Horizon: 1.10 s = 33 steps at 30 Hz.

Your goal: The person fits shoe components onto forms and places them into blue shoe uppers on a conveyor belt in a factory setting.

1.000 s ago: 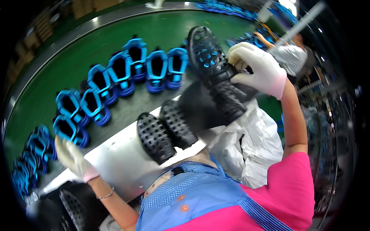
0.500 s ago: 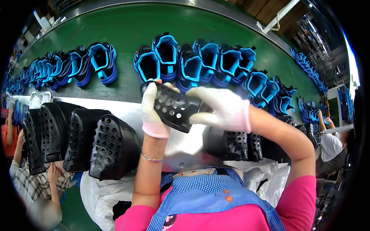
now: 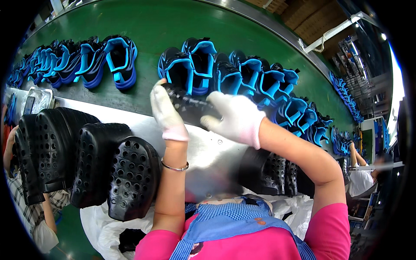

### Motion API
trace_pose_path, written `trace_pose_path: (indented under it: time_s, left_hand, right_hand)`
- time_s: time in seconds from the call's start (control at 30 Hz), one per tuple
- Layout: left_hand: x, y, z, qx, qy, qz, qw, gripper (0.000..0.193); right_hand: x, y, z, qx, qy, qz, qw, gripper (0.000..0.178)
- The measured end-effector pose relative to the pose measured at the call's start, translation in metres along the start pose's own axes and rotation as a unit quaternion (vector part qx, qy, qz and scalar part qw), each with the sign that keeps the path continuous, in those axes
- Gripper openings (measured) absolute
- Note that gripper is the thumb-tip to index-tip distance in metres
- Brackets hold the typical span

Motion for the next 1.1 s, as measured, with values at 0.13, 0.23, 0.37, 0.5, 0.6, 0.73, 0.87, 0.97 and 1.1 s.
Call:
trace_pose_path:
  time_s: [0.13, 0.23, 0.37, 0.5, 0.6, 0.73, 0.87, 0.97, 1.1]
  left_hand:
    - [-0.009, 0.013, 0.016, 0.201, 0.027, -0.279, 0.939, 0.035]
    - [-0.007, -0.009, 0.025, 0.302, -0.019, -0.399, 0.866, 0.031]
    - [-0.003, -0.009, 0.027, 0.293, -0.014, -0.389, 0.874, 0.032]
    - [-0.001, -0.013, 0.030, 0.296, 0.011, -0.424, 0.856, 0.039]
    - [0.001, -0.018, 0.030, 0.286, 0.004, -0.434, 0.854, 0.045]
    - [0.002, -0.023, 0.027, 0.285, 0.021, -0.435, 0.854, 0.047]
    - [0.004, -0.024, 0.025, 0.294, 0.021, -0.440, 0.848, 0.045]
    - [0.001, -0.027, 0.027, 0.302, 0.032, -0.442, 0.844, 0.043]
    - [0.001, -0.030, 0.032, 0.301, 0.028, -0.450, 0.840, 0.042]
  right_hand:
    - [-0.015, 0.014, -0.033, 0.073, -0.069, 0.018, 0.995, 0.042]
    - [-0.014, 0.012, -0.066, 0.048, -0.056, 0.085, 0.994, 0.047]
    - [0.002, 0.003, -0.107, 0.086, -0.090, 0.140, 0.982, 0.043]
    - [0.039, -0.005, -0.132, 0.092, -0.086, 0.170, 0.977, 0.037]
    - [0.070, 0.006, -0.149, 0.111, -0.125, 0.213, 0.963, 0.025]
    - [0.073, 0.003, -0.157, 0.141, -0.139, 0.215, 0.956, 0.019]
    - [0.074, 0.011, -0.165, 0.114, -0.125, 0.187, 0.968, 0.022]
    - [0.059, -0.009, -0.151, 0.077, -0.169, 0.286, 0.940, 0.021]
    - [0.061, -0.012, -0.154, 0.037, -0.128, 0.298, 0.945, 0.024]
Point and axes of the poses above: each hand's wrist, its own z-axis away from the middle knuckle, its own x-axis out of the palm, y = z × x, the point moved 6 cm from there along -z, towards the middle knuckle, and after that the axes turned 4 degrees about y, right-handed, at the moved point
